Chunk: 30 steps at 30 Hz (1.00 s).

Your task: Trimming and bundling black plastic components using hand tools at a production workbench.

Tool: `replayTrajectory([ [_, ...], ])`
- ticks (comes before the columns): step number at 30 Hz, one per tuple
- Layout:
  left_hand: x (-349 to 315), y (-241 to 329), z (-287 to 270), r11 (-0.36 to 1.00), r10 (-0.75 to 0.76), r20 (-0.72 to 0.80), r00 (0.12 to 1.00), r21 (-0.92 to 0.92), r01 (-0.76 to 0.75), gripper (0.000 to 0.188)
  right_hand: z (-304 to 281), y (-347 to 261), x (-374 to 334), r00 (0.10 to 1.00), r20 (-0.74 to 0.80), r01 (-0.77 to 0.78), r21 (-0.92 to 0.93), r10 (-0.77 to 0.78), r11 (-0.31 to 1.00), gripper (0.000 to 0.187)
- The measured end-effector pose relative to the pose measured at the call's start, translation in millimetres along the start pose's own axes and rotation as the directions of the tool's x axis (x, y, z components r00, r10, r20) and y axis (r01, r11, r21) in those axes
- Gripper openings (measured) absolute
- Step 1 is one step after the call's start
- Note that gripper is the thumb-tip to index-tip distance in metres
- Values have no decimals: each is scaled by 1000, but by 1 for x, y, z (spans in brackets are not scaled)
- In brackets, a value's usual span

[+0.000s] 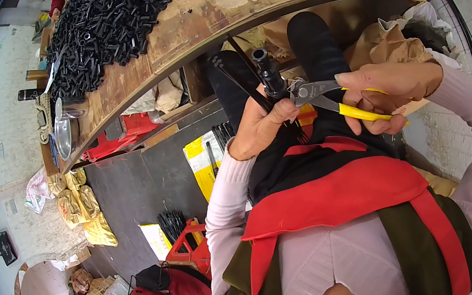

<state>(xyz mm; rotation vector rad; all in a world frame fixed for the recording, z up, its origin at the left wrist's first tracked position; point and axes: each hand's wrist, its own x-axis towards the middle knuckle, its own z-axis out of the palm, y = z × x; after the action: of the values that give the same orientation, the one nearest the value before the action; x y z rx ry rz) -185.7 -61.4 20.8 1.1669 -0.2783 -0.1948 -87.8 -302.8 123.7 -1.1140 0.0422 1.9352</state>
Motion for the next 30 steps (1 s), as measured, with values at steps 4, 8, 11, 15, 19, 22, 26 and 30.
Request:
replayTrajectory([
  [4, 3, 2, 0, 1000, -1, -24, 1000, -2, 1, 40, 8, 19, 18, 890, -203, 290, -439, -408, 851, 59],
  [8, 6, 1, 5, 999, -37, -37, 999, 8, 38, 35, 11, 19, 11, 834, -242, 343, -475, -495, 810, 56],
  [11, 13, -1, 12, 1000, 5, -110, 994, 7, -4, 24, 19, -8, -17, 872, -293, 180, -554, -392, 813, 57],
  [15, 15, -3, 14, 996, 39, -170, 985, 85, -25, 21, 23, -29, -22, 879, -258, 54, -781, -400, 623, 59],
  [19, 9, -1, 16, 996, 48, -286, 957, 87, -24, 18, 12, -13, 7, 885, -289, 57, -711, -366, 701, 44],
  [22, 10, -2, 9, 999, 45, -264, 964, -13, -50, 17, 0, 7, 30, 858, -214, 213, -678, -466, 704, 24],
  [26, 10, 2, 8, 989, 129, -286, 950, -30, -143, 17, -10, 21, 44, 395, -41, 19, -998, -918, 53, 38],
  [30, 8, -4, 6, 994, 105, -284, 953, -5, -111, 22, -8, 12, 44, 277, 32, -210, -973, -960, -93, 55],
])
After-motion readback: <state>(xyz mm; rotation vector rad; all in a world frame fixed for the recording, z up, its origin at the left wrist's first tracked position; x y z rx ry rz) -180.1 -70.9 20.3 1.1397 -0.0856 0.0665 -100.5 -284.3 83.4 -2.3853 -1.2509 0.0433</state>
